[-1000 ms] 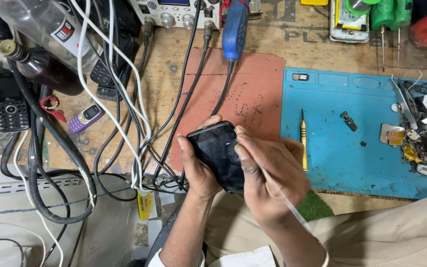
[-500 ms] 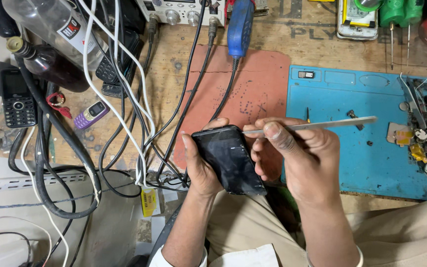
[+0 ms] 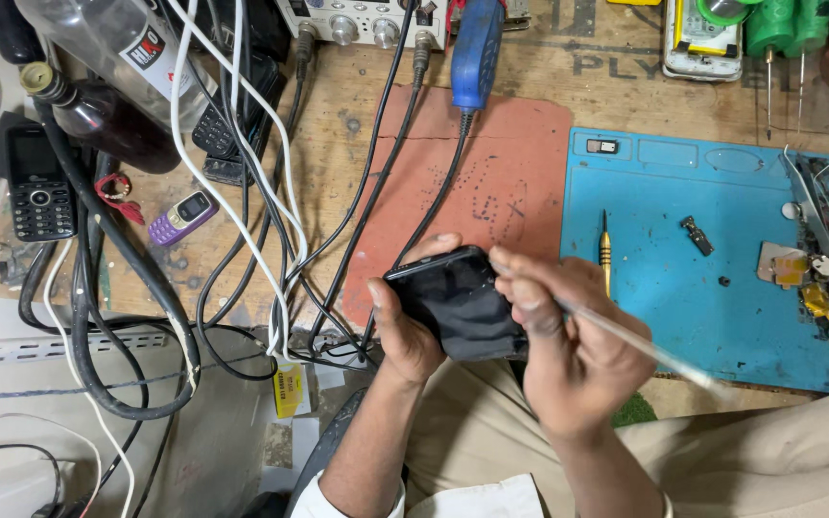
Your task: The person holds a smartphone at a repair workbench, pries along the edge of the phone with a metal blade to open the back cover, separates the cover from the body, and then uses a screwdriver on the exposed internal components while the battery lies detached on the mat.
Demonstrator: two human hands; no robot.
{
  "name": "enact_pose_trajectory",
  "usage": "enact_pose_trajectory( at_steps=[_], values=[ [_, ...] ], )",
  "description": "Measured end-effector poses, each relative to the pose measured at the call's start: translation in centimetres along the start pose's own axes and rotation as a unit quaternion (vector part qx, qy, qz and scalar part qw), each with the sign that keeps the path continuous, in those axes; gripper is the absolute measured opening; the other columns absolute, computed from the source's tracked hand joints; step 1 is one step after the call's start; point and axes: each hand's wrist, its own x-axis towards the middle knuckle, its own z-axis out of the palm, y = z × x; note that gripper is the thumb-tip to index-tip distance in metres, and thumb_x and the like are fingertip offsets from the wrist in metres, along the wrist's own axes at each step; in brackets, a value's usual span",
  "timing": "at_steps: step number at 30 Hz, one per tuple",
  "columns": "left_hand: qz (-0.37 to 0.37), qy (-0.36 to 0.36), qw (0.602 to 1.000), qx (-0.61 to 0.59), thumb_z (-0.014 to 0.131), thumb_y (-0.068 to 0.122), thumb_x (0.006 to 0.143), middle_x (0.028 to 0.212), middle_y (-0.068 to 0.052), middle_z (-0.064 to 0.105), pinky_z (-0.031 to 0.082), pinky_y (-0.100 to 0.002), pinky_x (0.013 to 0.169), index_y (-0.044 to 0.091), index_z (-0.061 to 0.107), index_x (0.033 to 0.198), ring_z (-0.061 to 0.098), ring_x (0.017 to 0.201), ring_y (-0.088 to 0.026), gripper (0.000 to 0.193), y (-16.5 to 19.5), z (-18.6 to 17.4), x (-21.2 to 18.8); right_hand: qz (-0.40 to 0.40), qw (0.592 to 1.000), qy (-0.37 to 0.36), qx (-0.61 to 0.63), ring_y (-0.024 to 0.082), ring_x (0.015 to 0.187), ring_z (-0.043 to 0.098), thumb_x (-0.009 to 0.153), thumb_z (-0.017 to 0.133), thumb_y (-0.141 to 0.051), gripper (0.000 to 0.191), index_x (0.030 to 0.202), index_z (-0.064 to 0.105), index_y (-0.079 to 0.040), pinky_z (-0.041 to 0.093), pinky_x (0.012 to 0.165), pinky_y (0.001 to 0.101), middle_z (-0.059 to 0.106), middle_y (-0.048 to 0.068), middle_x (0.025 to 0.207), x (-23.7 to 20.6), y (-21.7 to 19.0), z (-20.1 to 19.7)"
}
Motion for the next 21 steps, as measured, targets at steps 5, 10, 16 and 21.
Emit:
enact_pose_trajectory(
  at_steps=[5, 10, 16, 21],
  values=[
    [-0.028, -0.012, 0.999, -0.018, 0.041, 0.077, 0.101, 0.131, -0.019, 0.066, 0.053, -0.048, 0.109, 0.000, 0.057, 0.141, 0.065, 0.120, -0.032, 0.089, -0.3, -1.3, -1.1, 0.147, 0.978, -0.033, 0.146, 0.017, 0.074, 0.070, 0.100, 0.069, -0.012, 0.019, 0.109, 0.074, 0.004, 0.060, 0.064, 0.0308, 0.079, 0.017, 0.098, 0.7, -0.3, -1.2],
    [-0.042, -0.087, 0.995, -0.005, 0.043, 0.078, 0.100, 0.133, -0.023, 0.065, 0.056, -0.052, 0.106, -0.001, 0.057, 0.141, 0.068, 0.117, -0.036, 0.090, 0.1, -0.6, -1.2, 0.132, 0.945, -0.149, 0.260, 0.022, 0.082, 0.074, 0.102, 0.070, -0.010, 0.018, 0.109, 0.073, 0.006, 0.065, 0.068, 0.0367, 0.078, 0.019, 0.102, 3.0, 1.5, -4.3],
    [-0.091, -0.141, 0.985, -0.030, 0.047, 0.079, 0.097, 0.139, -0.026, 0.061, 0.056, -0.051, 0.101, 0.008, 0.047, 0.154, 0.067, 0.112, -0.037, 0.091, 0.6, 1.3, -0.3, 0.053, 0.979, -0.150, 0.129, 0.020, 0.089, 0.074, 0.100, 0.069, 0.000, 0.015, 0.113, 0.071, 0.008, 0.063, 0.079, 0.0325, 0.076, 0.018, 0.105, 3.3, 1.3, -4.8],
    [-0.104, -0.111, 0.985, -0.081, 0.047, 0.078, 0.096, 0.138, -0.027, 0.060, 0.057, -0.054, 0.102, 0.012, 0.038, 0.161, 0.068, 0.115, -0.038, 0.093, 0.6, 1.9, 0.0, -0.014, 0.991, -0.097, 0.085, 0.016, 0.088, 0.074, 0.103, 0.068, 0.007, 0.016, 0.118, 0.070, 0.008, 0.063, 0.075, 0.0262, 0.076, 0.017, 0.106, 2.0, 1.2, -3.5]
  ],
)
